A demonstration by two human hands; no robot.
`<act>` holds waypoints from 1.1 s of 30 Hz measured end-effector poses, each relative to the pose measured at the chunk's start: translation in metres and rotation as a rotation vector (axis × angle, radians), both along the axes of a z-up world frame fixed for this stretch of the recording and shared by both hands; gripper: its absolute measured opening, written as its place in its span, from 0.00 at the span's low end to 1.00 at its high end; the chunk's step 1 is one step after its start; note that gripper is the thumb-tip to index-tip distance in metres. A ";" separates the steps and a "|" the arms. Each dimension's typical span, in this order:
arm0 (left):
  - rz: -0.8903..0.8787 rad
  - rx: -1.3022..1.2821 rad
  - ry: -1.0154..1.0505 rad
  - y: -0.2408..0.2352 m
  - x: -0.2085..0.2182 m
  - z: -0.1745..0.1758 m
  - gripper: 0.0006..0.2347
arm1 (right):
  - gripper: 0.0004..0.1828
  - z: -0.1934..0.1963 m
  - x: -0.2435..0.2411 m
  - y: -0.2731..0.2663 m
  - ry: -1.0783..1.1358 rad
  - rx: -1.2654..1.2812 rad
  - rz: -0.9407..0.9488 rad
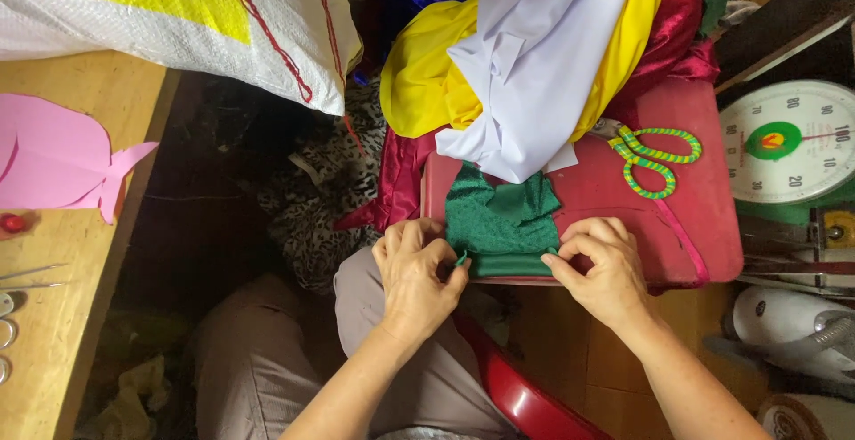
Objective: Marking and cutting various pieces of fabric using a marker and scissors in a sewing workshop.
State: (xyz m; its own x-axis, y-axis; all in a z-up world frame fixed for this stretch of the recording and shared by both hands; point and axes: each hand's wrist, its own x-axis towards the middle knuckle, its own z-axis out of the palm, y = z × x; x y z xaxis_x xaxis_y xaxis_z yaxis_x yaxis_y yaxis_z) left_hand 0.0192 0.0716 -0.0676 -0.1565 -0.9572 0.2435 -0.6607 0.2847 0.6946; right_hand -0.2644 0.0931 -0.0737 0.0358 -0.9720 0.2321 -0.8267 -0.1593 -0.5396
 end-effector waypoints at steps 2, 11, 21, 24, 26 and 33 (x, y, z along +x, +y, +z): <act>0.009 0.017 -0.009 -0.001 -0.002 -0.003 0.10 | 0.10 -0.006 -0.003 0.000 0.039 0.019 -0.002; -0.440 -0.267 0.180 0.017 -0.016 0.059 0.05 | 0.40 0.101 0.047 -0.001 -0.099 -0.110 0.449; -0.423 0.065 0.364 -0.012 -0.022 0.054 0.11 | 0.16 0.127 0.024 0.002 -0.542 0.171 0.188; -0.455 0.160 0.499 -0.023 -0.016 0.053 0.05 | 0.06 0.111 0.002 -0.004 -0.624 0.176 -0.026; -0.439 0.213 0.532 -0.033 -0.008 0.053 0.10 | 0.15 0.092 -0.018 -0.009 -0.833 0.102 -0.155; -0.337 -0.039 0.485 -0.074 0.019 0.125 0.12 | 0.14 0.136 -0.023 -0.050 -0.817 0.006 0.056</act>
